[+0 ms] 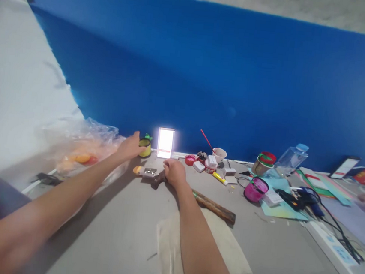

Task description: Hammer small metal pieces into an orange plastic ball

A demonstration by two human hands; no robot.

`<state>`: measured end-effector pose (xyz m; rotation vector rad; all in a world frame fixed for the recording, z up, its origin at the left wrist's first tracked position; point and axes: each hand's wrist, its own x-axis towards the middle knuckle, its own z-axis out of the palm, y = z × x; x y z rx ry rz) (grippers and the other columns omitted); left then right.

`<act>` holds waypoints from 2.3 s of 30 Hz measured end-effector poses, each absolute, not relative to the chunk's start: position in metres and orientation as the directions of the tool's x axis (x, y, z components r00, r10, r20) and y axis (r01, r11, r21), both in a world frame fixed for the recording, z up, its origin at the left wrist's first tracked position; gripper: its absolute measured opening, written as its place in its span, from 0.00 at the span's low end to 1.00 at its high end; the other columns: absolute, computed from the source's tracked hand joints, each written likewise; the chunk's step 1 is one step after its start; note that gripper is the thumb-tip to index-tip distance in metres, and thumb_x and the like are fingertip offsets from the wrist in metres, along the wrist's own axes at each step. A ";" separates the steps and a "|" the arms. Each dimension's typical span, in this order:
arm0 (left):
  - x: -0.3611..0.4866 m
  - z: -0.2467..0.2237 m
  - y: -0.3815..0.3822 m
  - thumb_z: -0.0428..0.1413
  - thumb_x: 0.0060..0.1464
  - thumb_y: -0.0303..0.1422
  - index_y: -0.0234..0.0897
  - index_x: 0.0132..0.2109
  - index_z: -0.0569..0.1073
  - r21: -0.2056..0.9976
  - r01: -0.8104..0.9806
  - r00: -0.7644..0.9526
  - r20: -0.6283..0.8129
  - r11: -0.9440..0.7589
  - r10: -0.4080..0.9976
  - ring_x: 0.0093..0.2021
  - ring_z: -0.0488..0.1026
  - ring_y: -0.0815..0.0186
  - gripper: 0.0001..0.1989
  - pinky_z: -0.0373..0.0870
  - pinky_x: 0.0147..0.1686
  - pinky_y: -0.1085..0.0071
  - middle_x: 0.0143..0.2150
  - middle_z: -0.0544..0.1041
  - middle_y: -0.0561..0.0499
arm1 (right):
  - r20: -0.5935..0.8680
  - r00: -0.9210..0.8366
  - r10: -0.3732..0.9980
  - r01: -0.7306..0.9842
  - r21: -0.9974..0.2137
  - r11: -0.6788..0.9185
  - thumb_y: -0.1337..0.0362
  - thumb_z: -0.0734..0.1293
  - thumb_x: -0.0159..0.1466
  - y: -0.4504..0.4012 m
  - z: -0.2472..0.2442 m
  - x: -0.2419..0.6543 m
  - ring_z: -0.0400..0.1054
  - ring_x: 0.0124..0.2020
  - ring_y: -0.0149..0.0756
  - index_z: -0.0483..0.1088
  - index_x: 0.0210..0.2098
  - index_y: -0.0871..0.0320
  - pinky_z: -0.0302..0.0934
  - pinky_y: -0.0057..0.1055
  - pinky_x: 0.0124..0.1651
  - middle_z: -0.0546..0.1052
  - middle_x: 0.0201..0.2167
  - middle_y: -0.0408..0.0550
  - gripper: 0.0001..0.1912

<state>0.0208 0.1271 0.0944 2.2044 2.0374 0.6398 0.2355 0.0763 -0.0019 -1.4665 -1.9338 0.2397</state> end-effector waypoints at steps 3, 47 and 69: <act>0.005 0.083 0.099 0.53 0.64 0.39 0.37 0.57 0.73 0.274 0.925 0.157 0.357 -0.264 0.921 0.52 0.80 0.49 0.18 0.74 0.50 0.59 0.51 0.82 0.38 | 0.394 -0.114 0.912 0.781 -0.532 0.327 0.68 0.68 0.69 0.076 -0.001 0.235 0.78 0.50 0.46 0.82 0.46 0.54 0.69 0.40 0.54 0.85 0.47 0.53 0.11; -0.036 0.015 0.026 0.63 0.42 0.25 0.34 0.43 0.75 0.843 -0.508 0.137 -0.120 0.174 0.983 0.30 0.77 0.66 0.18 0.72 0.27 0.73 0.31 0.77 0.51 | 0.617 -0.285 0.734 0.652 -0.436 0.620 0.73 0.67 0.64 0.070 -0.019 0.192 0.74 0.49 0.41 0.77 0.57 0.51 0.72 0.39 0.54 0.75 0.60 0.54 0.24; 0.000 0.041 0.059 0.61 0.53 0.29 0.37 0.27 0.77 0.261 0.921 0.285 0.052 -0.288 0.957 0.37 0.79 0.52 0.07 0.64 0.35 0.65 0.31 0.79 0.41 | 0.458 -0.464 0.758 0.648 -0.408 0.643 0.76 0.65 0.65 0.058 -0.008 0.182 0.70 0.55 0.42 0.75 0.49 0.55 0.65 0.37 0.60 0.77 0.52 0.53 0.16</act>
